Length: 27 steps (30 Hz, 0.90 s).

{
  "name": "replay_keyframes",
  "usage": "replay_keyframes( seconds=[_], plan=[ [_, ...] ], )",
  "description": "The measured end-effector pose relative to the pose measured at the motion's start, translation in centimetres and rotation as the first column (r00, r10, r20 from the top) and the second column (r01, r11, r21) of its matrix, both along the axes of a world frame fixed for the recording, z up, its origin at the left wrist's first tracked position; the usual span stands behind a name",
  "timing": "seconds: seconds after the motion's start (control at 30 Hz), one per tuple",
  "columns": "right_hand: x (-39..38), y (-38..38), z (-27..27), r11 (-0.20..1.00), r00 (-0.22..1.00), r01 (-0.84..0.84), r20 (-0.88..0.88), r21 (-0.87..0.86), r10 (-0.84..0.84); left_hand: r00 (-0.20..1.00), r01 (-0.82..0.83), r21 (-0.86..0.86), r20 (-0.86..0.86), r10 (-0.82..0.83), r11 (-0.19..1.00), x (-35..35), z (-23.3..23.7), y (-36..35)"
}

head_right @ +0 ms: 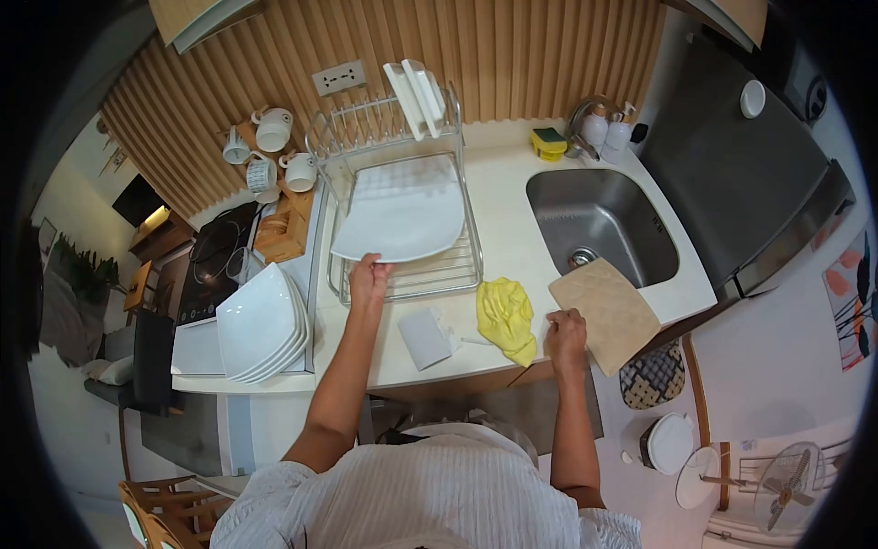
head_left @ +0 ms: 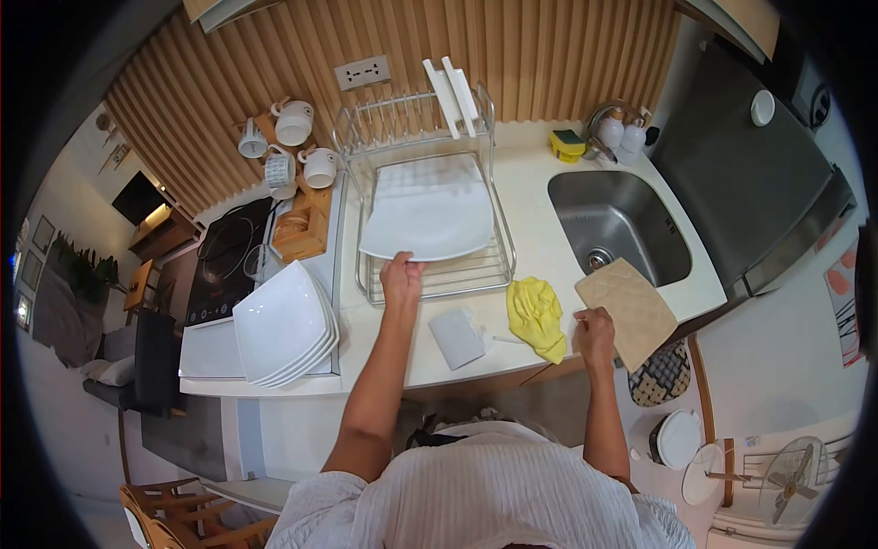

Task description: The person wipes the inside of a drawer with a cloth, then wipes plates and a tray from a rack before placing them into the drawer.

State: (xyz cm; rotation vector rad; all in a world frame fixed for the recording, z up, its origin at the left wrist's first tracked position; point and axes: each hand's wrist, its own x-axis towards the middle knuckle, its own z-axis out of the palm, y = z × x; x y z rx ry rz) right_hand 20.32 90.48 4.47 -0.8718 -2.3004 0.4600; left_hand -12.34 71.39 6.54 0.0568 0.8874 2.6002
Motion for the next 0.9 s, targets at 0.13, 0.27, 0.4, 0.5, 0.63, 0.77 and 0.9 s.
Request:
replay_keyframes(
  seconds=[0.13, 0.27, 0.4, 0.5, 0.63, 0.77, 0.9],
  plan=[
    [-0.4, -0.1, 2.8, 0.965, 0.985, 0.033, -0.153, -0.26, -0.075, 0.998, 0.047, -0.06, 0.047, -0.045, 0.997, 3.3, 0.6, -2.6],
    [-3.7, -0.7, 5.0, 0.717, 0.868, -0.278, -0.487, -0.639, -0.098, 0.999, 0.038, -0.063, 0.004, -0.038, 0.997, 7.6, 3.5, -5.6],
    [-7.1, -4.2, 9.4, 0.29, 0.868, -0.408, -0.466, -0.866, -0.171, 0.992, 0.094, -0.153, -0.071, -0.106, 0.984, 10.3, 6.0, -9.1],
    [-7.2, -5.9, 10.8, 0.035, 0.789, -0.612, -0.613, -0.79, -0.045, 0.981, 0.189, -0.152, -0.013, -0.194, 0.97, 12.6, 9.6, -9.8],
    [-3.7, -6.1, 12.1, 0.107, 0.767, -0.623, -0.632, -0.775, -0.113, 0.946, 0.319, -0.203, 0.019, -0.322, 0.926, 14.7, 11.2, -8.1],
    [0.1, -3.5, 12.9, 0.117, 0.713, -0.625, -0.625, -0.772, -0.317, 0.916, 0.398, -0.22, 0.037, -0.4, 0.89, 16.9, 12.9, -3.3],
    [1.4, 0.9, 10.3, 0.14, 0.684, -0.624, -0.624, -0.769, -0.379, 0.808, 0.559, -0.206, -0.079, -0.583, 0.803, 17.2, 13.9, 4.6]
  ],
)
